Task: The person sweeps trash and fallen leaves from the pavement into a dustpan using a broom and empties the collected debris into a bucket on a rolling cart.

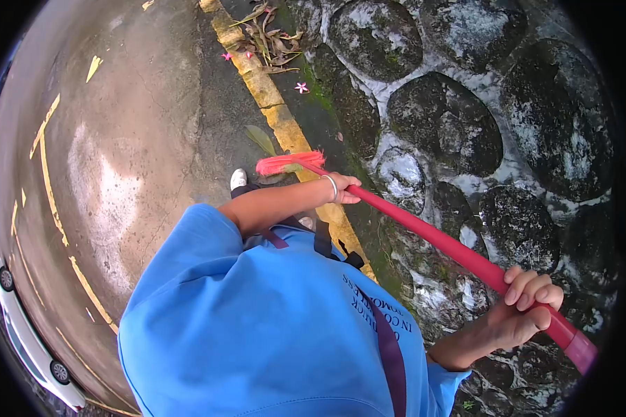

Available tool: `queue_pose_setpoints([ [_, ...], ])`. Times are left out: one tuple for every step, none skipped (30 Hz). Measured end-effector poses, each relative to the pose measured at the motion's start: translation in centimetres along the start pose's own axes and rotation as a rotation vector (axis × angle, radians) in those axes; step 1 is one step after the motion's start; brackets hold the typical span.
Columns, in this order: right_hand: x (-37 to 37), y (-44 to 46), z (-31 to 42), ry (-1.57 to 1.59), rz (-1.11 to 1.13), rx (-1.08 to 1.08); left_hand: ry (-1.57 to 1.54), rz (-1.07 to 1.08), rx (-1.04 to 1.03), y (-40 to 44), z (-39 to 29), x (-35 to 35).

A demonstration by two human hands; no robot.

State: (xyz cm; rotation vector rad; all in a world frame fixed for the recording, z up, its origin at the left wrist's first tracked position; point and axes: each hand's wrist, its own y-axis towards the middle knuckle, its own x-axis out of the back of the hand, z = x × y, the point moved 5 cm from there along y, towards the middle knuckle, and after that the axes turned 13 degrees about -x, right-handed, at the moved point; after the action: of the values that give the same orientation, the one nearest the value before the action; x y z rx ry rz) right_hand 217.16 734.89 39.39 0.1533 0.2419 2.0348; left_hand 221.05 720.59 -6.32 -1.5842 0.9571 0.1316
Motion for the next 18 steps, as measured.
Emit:
queue_pose_setpoints([
  [-1.7,0.6,-1.3,0.013,0.022,0.002,0.031,-0.026,-0.034,1.1,-2.4,1.8],
  [-3.9,0.9,-2.7,0.006,0.015,0.039,0.065,-0.051,-0.081,2.1,-5.2,3.5],
  [-5.8,0.9,-3.9,0.024,0.013,0.049,0.043,-0.067,-0.120,2.6,-8.2,4.9],
  [-7.9,1.1,-5.1,0.043,0.004,0.061,0.086,-0.096,-0.182,3.0,-11.9,6.0],
  [-10.4,1.7,-6.6,0.024,-0.050,0.070,0.139,-0.124,-0.233,3.4,-15.5,7.3],
  [-12.8,2.1,-8.0,-0.005,-0.113,0.068,0.194,-0.149,-0.268,4.0,-18.6,8.7],
  [-15.3,2.6,-9.2,-0.043,-0.172,0.067,0.169,-0.111,-0.353,5.3,-22.7,10.3],
  [-18.4,3.7,-11.2,-0.054,-0.179,0.035,0.224,-0.132,-0.375,6.5,-27.3,11.8],
  [-22.5,5.4,-13.3,-0.103,-0.171,0.056,0.247,-0.162,-0.429,8.3,-32.4,13.7],
  [-26.1,7.0,-14.5,-0.162,-0.156,0.059,0.255,-0.197,-0.467,8.8,-36.0,15.1],
  [-28.4,8.8,-14.5,-0.169,-0.146,0.074,0.221,-0.165,-0.470,9.4,-38.5,15.6],
  [-30.6,10.7,-14.5,-0.163,-0.133,0.093,0.190,-0.141,-0.484,8.8,-41.2,15.6],
  [-32.5,12.3,-14.3,-0.153,-0.127,0.104,0.167,-0.121,-0.491,7.9,-43.2,15.7],
  [-33.1,13.7,-12.9,-0.149,-0.167,0.092,0.139,-0.042,-0.476,7.4,-43.9,14.9],
  [-33.4,14.8,-10.8,-0.167,-0.178,0.099,0.099,-0.001,-0.475,5.2,-44.3,13.7],
  [-32.8,15.3,-8.6,-0.165,-0.188,0.100,0.032,-0.024,-0.463,2.8,-43.9,12.3],
  [-32.6,15.8,-5.9,-0.106,-0.113,0.100,-0.051,0.005,-0.459,1.5,-43.1,11.2],
  [-32.1,16.0,-3.1,-0.093,-0.119,0.115,-0.093,0.026,-0.439,-1.4,-42.8,9.8],
])
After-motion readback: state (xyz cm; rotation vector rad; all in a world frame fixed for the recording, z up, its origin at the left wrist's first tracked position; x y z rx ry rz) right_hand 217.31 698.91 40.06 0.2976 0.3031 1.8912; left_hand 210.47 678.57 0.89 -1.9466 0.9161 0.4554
